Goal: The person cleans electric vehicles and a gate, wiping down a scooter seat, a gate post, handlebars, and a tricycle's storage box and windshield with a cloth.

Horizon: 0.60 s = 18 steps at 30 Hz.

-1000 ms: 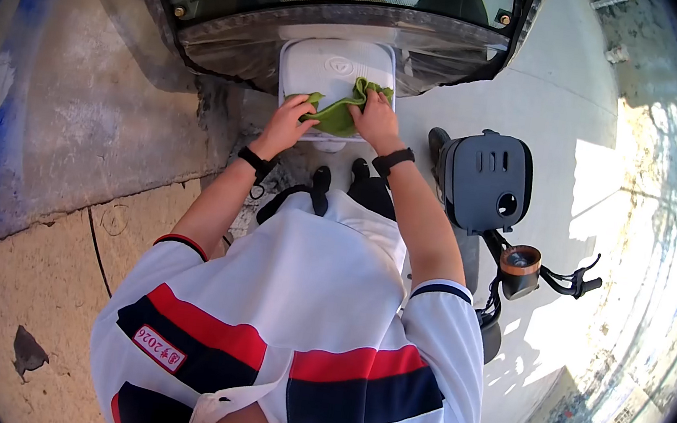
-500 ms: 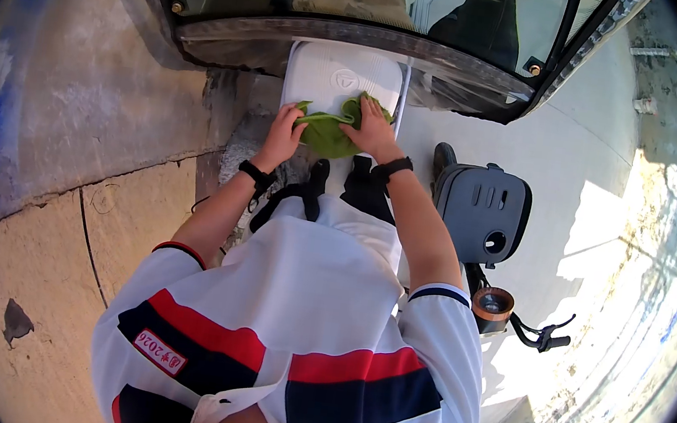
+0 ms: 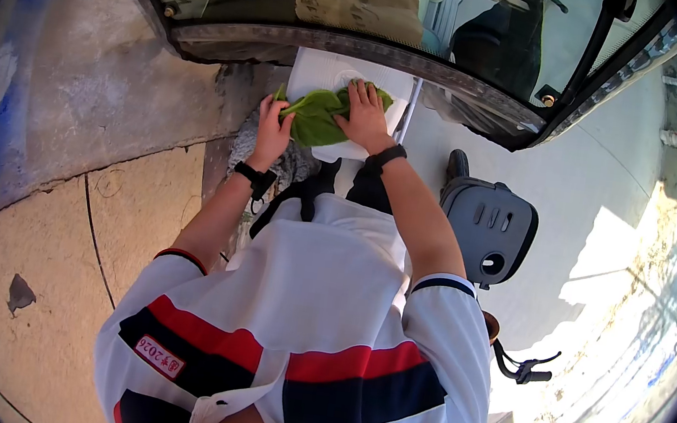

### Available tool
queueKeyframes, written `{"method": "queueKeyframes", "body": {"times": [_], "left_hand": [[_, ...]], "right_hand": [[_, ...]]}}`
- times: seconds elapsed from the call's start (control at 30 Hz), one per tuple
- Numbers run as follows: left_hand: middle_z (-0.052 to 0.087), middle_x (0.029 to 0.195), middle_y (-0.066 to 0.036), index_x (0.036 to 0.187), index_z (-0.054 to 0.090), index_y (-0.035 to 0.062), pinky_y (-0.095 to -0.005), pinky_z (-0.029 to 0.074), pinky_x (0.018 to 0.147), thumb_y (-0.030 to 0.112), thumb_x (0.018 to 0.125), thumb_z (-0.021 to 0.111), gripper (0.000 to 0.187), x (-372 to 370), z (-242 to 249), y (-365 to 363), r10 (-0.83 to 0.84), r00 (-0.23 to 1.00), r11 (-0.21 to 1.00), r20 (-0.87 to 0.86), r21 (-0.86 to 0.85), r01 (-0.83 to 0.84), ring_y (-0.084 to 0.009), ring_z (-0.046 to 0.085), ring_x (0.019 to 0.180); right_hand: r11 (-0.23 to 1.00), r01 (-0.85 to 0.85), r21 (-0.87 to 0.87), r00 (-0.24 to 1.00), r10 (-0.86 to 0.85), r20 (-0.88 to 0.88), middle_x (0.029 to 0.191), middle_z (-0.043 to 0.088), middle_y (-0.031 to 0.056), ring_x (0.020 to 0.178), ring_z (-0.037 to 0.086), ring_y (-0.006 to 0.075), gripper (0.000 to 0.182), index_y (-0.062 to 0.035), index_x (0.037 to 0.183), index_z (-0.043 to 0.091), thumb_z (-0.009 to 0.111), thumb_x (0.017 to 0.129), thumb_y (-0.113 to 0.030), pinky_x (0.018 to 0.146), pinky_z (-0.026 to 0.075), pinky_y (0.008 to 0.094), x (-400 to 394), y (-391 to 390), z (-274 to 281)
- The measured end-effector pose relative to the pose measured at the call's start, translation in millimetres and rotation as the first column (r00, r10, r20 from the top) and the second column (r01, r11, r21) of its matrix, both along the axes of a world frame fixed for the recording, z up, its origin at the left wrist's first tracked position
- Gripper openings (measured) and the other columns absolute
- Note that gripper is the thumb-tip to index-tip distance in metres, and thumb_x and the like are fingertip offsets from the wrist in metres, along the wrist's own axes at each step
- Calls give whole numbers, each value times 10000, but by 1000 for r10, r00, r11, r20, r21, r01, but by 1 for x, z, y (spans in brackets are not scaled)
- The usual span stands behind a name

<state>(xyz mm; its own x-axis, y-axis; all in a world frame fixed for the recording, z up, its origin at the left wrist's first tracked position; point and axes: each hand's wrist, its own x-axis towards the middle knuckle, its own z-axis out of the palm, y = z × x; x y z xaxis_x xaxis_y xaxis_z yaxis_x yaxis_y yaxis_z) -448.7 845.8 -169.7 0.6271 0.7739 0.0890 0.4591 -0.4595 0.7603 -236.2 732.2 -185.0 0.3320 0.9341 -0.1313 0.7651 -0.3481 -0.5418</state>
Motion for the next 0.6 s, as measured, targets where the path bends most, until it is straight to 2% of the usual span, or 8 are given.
{"method": "queueKeyframes", "body": {"times": [0.17,0.27,0.37,0.4,0.5,0.6], "left_hand": [[393,1362,-263,1133,554,43,-456,466,917,126,934,652,236,0,-12,-4,54,995,998,-89,-28,-56,-455,485,1191],[412,1346,-256,1126,563,37,-464,461,927,144,921,673,256,3,-16,-4,31,992,954,-125,-293,-66,-452,486,1191],[445,1302,-245,1126,565,36,-465,456,930,154,914,683,270,1,-36,-2,-30,992,993,-123,-113,16,-439,504,1162],[454,1288,-241,1126,565,34,-464,454,927,155,916,680,268,2,-37,-1,-31,990,992,-141,-125,13,-437,507,1154],[480,1244,-233,1123,564,28,-463,453,909,156,922,669,261,4,-36,1,-34,982,986,-183,-169,2,-431,520,1124],[515,1182,-232,1116,555,20,-469,458,860,155,930,655,251,5,-31,3,-39,981,978,-190,-209,-2,-428,544,1060]], "right_hand": [[985,107,-136,994,-104,24,1562,254,237,1451,220,409,973,4,1515,234,713,814,-470,1185,232,448,5,-6,-6],[976,154,-151,987,-144,77,1571,230,230,1450,213,408,1021,16,1525,187,712,811,-492,1188,226,440,12,-17,-16],[957,252,-140,966,-240,98,1572,219,223,1436,230,417,1032,30,1521,174,708,814,-498,1189,225,431,19,-29,-25],[930,289,-226,957,-280,70,1580,198,227,1454,189,417,1042,18,1529,154,716,813,-491,1189,232,438,19,-30,-18],[945,316,-83,938,-298,176,1534,278,217,1403,276,417,1010,7,1522,200,722,807,-479,1153,286,443,17,-35,-23],[936,345,-74,923,-324,207,1435,389,201,1297,391,399,941,-22,1500,287,727,797,-468,1096,345,441,16,-33,-11]]}}
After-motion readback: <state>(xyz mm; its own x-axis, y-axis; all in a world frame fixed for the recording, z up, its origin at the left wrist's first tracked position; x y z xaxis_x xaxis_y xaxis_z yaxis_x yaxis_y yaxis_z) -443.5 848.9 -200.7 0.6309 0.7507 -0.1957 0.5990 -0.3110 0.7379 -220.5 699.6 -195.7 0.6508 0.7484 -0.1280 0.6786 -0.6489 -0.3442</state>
